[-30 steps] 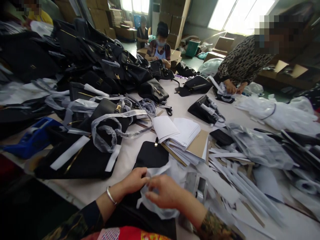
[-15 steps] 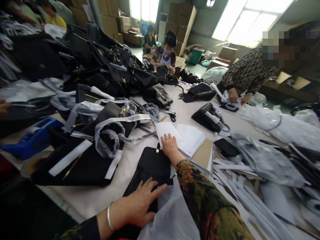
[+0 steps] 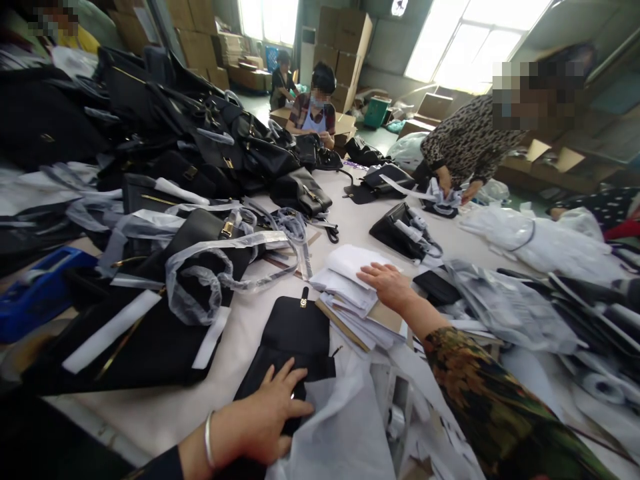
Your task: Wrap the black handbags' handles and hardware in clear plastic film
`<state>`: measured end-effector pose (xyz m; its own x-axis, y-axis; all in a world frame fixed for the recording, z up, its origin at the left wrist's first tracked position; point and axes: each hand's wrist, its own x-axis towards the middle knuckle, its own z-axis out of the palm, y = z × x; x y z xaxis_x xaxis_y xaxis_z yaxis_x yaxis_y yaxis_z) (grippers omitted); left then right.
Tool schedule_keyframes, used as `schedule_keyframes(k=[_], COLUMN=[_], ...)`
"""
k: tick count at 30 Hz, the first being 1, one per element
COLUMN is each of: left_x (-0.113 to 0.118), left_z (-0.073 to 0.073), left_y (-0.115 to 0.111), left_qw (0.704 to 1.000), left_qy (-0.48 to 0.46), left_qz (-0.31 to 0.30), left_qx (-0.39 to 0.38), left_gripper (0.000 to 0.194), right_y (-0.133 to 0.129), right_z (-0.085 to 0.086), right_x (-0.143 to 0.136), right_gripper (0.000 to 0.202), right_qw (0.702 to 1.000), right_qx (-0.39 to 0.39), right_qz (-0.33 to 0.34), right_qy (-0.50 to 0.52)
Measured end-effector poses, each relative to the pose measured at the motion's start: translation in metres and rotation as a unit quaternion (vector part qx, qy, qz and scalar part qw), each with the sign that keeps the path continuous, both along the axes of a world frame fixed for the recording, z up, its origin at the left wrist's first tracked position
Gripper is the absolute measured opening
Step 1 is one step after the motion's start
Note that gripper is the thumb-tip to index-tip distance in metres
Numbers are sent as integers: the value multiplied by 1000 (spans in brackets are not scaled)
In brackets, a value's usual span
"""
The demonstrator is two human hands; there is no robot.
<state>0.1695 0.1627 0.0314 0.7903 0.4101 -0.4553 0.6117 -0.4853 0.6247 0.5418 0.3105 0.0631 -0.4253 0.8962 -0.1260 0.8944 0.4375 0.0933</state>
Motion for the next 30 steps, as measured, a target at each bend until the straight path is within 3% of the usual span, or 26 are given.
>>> schedule_keyframes(k=[5,8,12,15,19,22,26,30], left_x=[1,1,4,8,12,12,10,7], left_z=[-5,-10,-9,-7,-8,-8,-7,-9], left_y=[-2,-1,0,0,1,-1,-2,1], left_qw=[1000,1000,1000,999,999,999,1000,995], left_qy=[4,5,20,28,30,35,19,-30], left_qz=[0,-4,-15,-21,-34,-36,-15,85], left_qx=[8,11,11,14,8,5,-3,-51], left_gripper=[66,71,73,72,72,73,79,61], right_y=[-45,-66,-110,-148,-184,-193,-182,-158], right_z=[-22,-19,-11,-9,-20,-33,-41,-40], right_x=[34,27,-4,-32,-66,-80,-80,-84], right_gripper=[78,80,57,50,76,78,41,33], right_qw=[1000,999,979,949,936,942,923,910], right_qx=[-8,23,30,-78,-232,-257,-259,-143], right_qz=[1,-24,-73,-60,-39,-86,-133,-193], right_qy=[8,34,187,300,262,199,251,337])
